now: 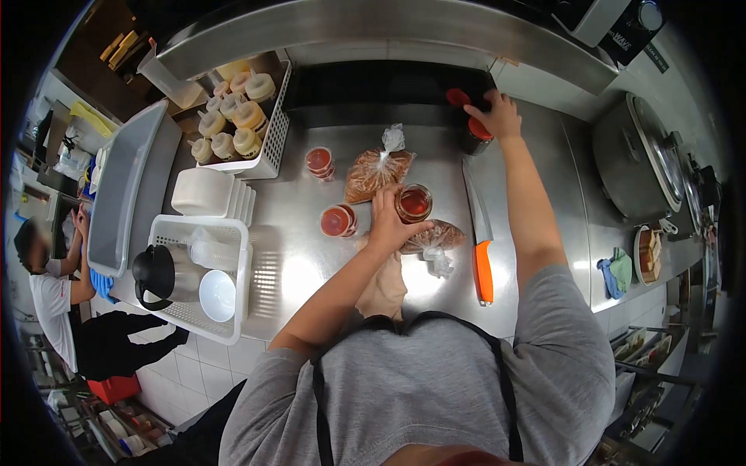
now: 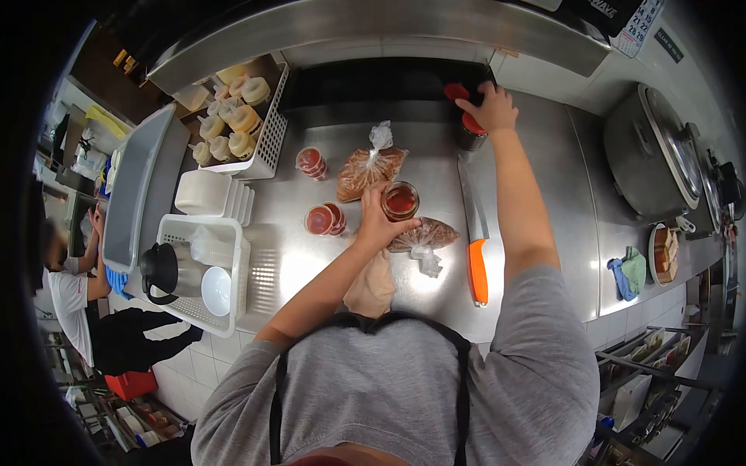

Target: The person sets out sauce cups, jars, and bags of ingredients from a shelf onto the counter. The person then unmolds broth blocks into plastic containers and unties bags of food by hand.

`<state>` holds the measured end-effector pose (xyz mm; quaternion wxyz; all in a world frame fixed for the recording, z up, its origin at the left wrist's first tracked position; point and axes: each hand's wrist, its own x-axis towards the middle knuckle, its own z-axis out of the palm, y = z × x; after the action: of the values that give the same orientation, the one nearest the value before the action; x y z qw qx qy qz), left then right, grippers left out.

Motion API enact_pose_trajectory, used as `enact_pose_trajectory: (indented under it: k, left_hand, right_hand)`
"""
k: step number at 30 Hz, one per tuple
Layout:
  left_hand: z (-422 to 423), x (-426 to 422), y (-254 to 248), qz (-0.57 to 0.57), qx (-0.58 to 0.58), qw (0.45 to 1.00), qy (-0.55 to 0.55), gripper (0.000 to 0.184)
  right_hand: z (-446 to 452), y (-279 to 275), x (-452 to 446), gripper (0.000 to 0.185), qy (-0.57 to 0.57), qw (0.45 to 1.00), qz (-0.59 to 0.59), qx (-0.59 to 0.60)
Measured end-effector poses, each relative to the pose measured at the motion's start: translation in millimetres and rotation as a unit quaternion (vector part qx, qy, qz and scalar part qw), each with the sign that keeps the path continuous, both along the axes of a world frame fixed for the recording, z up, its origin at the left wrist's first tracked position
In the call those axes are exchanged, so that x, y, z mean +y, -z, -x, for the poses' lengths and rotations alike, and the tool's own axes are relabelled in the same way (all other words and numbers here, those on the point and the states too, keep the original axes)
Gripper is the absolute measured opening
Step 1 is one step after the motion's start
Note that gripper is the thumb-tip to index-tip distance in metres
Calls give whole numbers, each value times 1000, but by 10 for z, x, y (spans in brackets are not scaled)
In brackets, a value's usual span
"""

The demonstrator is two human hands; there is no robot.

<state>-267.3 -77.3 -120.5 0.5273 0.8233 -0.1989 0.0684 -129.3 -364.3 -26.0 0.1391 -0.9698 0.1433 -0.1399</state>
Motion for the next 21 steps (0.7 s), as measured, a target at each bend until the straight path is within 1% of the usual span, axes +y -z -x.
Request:
enact_pose_trajectory:
  k: [1, 2, 4, 5, 6, 8, 10, 12, 14, 16, 18, 19, 20, 21]
  left_hand:
    - [-5, -14, -4, -28, -20, 999, -27, 91]
    - [2, -34, -5, -56, -39, 996, -53, 94]
    - [-4, -63, -53, -60, -34, 996, -65, 95]
    - [-18, -70, -82, -58, -26, 995, -80, 94]
    - [-40, -80, -100, -56, -18, 994, -95, 94]
    - [-74, -90, -98, -48, -21, 994, -100, 94]
    - [-128, -78, -83, -27, -13, 992, -126, 93]
    - [-194, -63, -54, -24, -12, 991, -135, 94]
    - [-222, -25, -12, 0, -42, 990, -138, 96]
    - [-131, 20, -75, 16, -37, 989, -144, 95]
    - [84, 79, -144, 92, -39, 985, -140, 92]
    - [222, 109, -131, 65, -58, 988, -130, 82]
    - [336, 130, -123, 65, -56, 988, -130, 82]
    - [455, 149, -149, -35, -79, 994, -60, 76]
  right_hand:
    - [141, -84, 88, 75, 30, 998, 32, 50]
    - [217, -62, 131, 75, 31, 998, 33, 52]
    - [347, 18, 153, 70, -18, 996, 17, 83]
    - [327, 60, 129, 65, -37, 996, 29, 80]
    - [338, 47, 150, 65, -34, 996, 29, 81]
    - [351, 10, 299, 63, -73, 994, 23, 82]
    - [354, 51, 437, 63, -87, 994, 19, 70]
    - [367, 78, 602, 64, -155, 987, 22, 38]
    - [493, 4, 801, 65, -171, 984, 35, 35]
    - [628, -113, 999, 64, -153, 980, 51, 119]
    - [835, -170, 1107, 67, -156, 978, 56, 124]
    - [935, -172, 1138, 69, -154, 978, 55, 127]
    - [1021, -163, 1160, 70, -151, 978, 55, 130]
    - [1101, -136, 1159, 72, -161, 979, 58, 111]
